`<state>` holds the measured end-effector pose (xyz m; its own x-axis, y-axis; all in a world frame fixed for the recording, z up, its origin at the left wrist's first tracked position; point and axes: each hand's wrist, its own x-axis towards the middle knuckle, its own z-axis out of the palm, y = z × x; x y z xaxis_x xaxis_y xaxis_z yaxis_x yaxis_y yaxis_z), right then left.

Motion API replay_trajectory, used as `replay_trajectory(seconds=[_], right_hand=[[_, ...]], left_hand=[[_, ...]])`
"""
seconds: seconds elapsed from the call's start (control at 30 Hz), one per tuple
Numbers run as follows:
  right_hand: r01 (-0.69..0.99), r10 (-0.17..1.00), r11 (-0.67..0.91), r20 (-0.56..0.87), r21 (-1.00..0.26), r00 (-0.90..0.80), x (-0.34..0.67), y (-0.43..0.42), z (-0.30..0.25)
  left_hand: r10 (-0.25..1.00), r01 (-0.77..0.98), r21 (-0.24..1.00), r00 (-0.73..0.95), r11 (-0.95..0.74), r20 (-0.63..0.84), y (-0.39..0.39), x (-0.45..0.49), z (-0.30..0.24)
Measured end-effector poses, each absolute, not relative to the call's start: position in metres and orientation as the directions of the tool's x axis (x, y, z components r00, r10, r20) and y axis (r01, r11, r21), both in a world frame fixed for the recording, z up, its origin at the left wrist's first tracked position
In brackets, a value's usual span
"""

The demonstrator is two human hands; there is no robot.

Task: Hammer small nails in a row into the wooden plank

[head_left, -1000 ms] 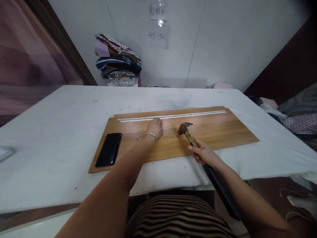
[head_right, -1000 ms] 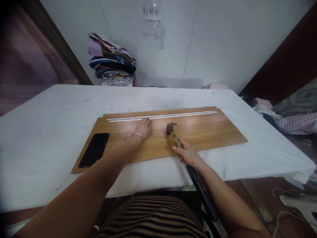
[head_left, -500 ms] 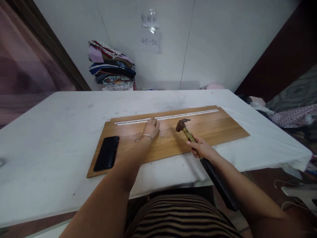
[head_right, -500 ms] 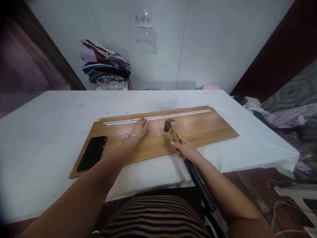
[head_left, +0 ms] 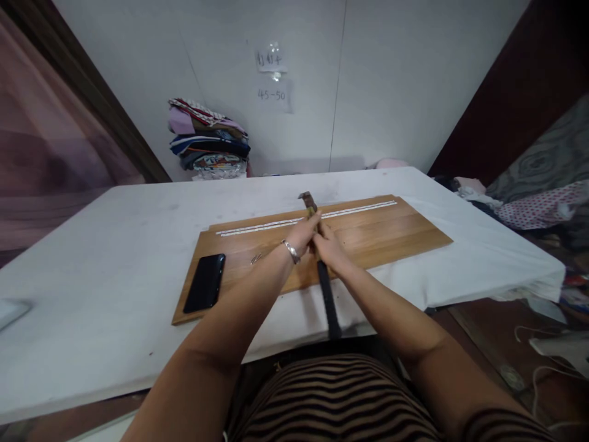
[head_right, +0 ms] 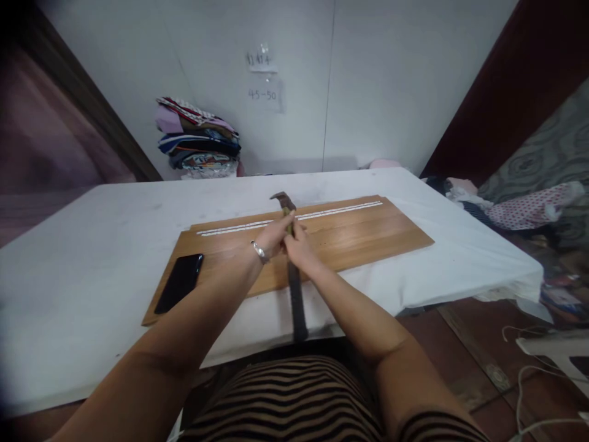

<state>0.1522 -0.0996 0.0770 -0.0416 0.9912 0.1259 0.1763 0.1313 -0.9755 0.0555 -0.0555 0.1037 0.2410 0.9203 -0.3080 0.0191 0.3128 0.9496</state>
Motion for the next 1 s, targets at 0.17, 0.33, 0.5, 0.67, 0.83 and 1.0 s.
replay_trajectory(seconds=[0.17,0.33,0.5,0.67,0.83,1.0], right_hand=[[0.279,0.953,0.239,0.169,-0.930,-0.252,0.169,-0.101,0.065],[0.775,0.981,-0.012,0.142,-0.632,0.131,0.270,-0.072,0.056],[0.894,0.935,-0.336,0.006,-0.296,0.354,0.332,-0.061,0.036],[0.882,0.901,-0.427,-0.015,-0.197,0.433,0.338,-0.068,0.009],[0.895,0.914,-0.395,0.013,-0.206,0.406,0.337,-0.066,0.004],[0.887,0.908,-0.395,0.042,-0.240,0.416,0.337,-0.065,0.003]], left_hand=[[0.938,0.015,0.947,0.129,0.322,-0.321,-0.054,0.023,0.122],[0.926,0.252,0.917,0.139,0.310,-0.351,-0.063,-0.005,0.117],[0.927,0.454,0.859,0.159,0.237,-0.340,-0.067,-0.002,0.110],[0.944,0.733,0.678,0.182,0.056,-0.275,-0.072,0.008,0.111],[0.958,0.902,0.381,0.264,-0.203,-0.115,-0.081,0.020,0.115],[0.958,0.916,0.320,0.278,-0.241,-0.073,-0.087,0.026,0.113]])
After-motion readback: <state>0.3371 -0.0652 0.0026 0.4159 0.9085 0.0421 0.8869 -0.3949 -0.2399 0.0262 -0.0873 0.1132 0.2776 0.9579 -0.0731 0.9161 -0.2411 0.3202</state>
